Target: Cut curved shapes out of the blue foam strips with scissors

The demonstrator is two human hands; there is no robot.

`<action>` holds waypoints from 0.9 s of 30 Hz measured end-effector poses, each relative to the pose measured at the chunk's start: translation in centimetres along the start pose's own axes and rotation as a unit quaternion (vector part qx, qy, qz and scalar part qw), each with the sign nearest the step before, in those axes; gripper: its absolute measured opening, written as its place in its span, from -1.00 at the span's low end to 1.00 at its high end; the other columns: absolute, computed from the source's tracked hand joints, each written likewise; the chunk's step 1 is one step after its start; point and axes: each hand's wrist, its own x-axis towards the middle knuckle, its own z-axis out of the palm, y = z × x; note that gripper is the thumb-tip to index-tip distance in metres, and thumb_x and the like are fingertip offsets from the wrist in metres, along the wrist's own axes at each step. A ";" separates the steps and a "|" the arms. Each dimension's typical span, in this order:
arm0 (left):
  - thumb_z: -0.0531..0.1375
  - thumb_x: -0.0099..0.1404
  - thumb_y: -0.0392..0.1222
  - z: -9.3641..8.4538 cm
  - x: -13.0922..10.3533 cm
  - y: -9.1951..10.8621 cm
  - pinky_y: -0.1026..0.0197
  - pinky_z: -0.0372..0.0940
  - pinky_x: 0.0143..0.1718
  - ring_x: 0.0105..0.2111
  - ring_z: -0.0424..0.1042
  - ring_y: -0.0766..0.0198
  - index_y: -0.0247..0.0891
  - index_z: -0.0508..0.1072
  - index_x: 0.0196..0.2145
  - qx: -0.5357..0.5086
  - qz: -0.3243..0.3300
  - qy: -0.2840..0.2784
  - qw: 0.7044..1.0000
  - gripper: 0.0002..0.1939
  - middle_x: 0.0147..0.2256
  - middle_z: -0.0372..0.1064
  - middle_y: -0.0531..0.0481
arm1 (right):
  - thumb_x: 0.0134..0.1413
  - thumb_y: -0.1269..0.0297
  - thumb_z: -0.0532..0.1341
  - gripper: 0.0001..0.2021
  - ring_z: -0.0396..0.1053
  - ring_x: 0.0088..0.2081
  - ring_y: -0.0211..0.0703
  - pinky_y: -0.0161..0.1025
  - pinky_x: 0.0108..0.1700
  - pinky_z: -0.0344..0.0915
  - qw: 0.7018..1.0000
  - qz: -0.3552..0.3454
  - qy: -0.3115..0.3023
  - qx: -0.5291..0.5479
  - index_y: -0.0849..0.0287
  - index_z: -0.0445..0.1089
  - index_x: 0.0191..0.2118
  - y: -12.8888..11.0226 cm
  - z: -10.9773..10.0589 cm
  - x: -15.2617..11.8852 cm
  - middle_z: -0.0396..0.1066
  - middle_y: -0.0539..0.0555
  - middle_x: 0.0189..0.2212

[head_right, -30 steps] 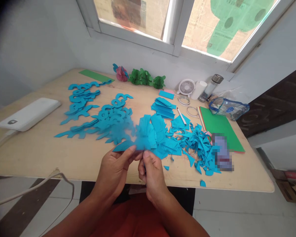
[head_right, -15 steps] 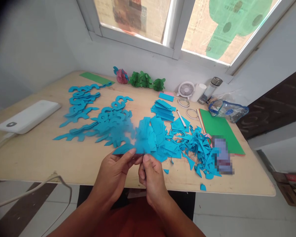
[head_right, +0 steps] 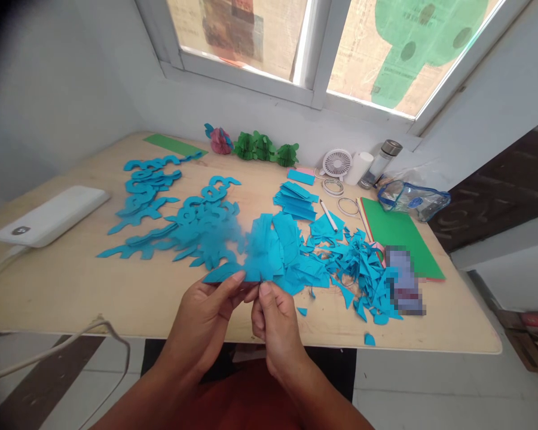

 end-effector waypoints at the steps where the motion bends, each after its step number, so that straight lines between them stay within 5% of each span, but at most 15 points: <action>1: 0.36 0.03 -0.21 0.0 0.0 0.0 0.16 0.35 -0.16 -0.41 0.45 0.26 -0.30 0.57 -0.40 0.002 -0.001 -0.002 1.000 -0.86 -0.52 0.49 0.03 | 0.09 -0.05 0.20 -0.62 -0.24 -0.73 -0.45 -0.42 -0.69 -0.29 1.000 -0.001 -0.001 -0.001 0.22 0.34 -0.46 0.0 0.0 0.0 -0.01 -0.21 -0.79; 27: 0.36 0.01 -0.20 -0.3 0.1 1.0 0.19 0.37 -0.24 -0.48 0.44 0.26 -0.30 0.57 -0.41 0.084 0.011 -0.015 0.996 -0.84 -0.57 0.46 0.05 | 0.10 -0.05 0.18 -0.62 -0.23 -0.74 -0.44 -0.40 -0.70 -0.30 0.999 0.013 0.007 -0.031 0.20 0.29 -0.48 -0.5 0.2 -0.8 -0.01 -0.21 -0.80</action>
